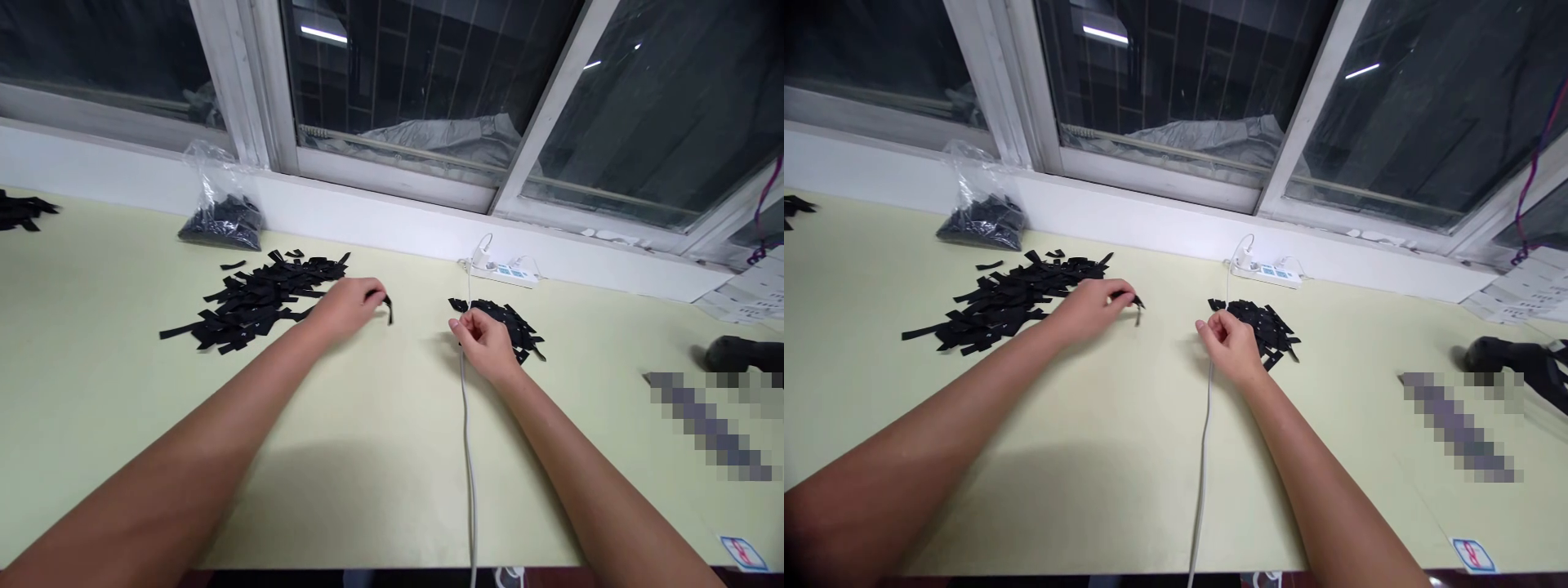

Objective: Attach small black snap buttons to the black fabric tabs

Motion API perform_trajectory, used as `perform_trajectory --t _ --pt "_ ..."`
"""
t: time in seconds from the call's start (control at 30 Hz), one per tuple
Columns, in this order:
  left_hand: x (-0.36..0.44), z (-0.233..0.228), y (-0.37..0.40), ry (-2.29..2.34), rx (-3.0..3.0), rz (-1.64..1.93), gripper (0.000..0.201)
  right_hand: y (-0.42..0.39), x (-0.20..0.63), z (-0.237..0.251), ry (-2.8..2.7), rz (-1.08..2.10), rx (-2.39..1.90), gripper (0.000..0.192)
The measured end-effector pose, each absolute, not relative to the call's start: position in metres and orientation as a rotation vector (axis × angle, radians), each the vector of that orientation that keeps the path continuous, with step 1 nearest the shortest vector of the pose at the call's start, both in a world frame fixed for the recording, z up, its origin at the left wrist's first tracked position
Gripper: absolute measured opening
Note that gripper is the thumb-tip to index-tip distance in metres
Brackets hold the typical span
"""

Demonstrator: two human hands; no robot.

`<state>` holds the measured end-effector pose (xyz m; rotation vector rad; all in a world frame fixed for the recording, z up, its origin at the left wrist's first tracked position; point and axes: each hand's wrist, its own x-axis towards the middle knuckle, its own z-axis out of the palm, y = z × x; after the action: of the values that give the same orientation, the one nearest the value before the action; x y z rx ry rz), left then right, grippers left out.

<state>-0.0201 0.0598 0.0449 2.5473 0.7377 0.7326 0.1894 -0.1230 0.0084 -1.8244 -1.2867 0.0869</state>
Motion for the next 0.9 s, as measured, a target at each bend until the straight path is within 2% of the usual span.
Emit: perform_trajectory --t 0.13,0.3,0.5,0.67,0.8,0.9 --pt "0.011 0.042 0.030 0.499 2.453 0.662 0.024 -0.124 0.177 0.015 -1.329 0.246 -1.783 0.037" --pt "0.017 0.017 0.011 0.489 2.177 0.713 0.026 -0.121 0.165 0.010 -1.334 0.231 -1.845 0.030" --pt "0.014 0.005 0.022 0.455 1.936 0.625 0.036 -0.121 0.171 0.009 -1.190 0.289 -1.794 0.032" --pt "0.004 0.008 0.044 0.662 2.407 0.575 0.030 -0.121 0.181 0.009 -1.053 0.277 -1.815 0.030" --pt "-0.002 0.008 0.053 0.901 2.633 0.807 0.028 -0.121 0.186 0.006 -1.029 0.271 -1.803 0.032" --pt "0.000 0.008 0.049 0.888 2.629 0.954 0.025 -0.122 0.186 0.006 -1.020 0.274 -1.782 0.035"
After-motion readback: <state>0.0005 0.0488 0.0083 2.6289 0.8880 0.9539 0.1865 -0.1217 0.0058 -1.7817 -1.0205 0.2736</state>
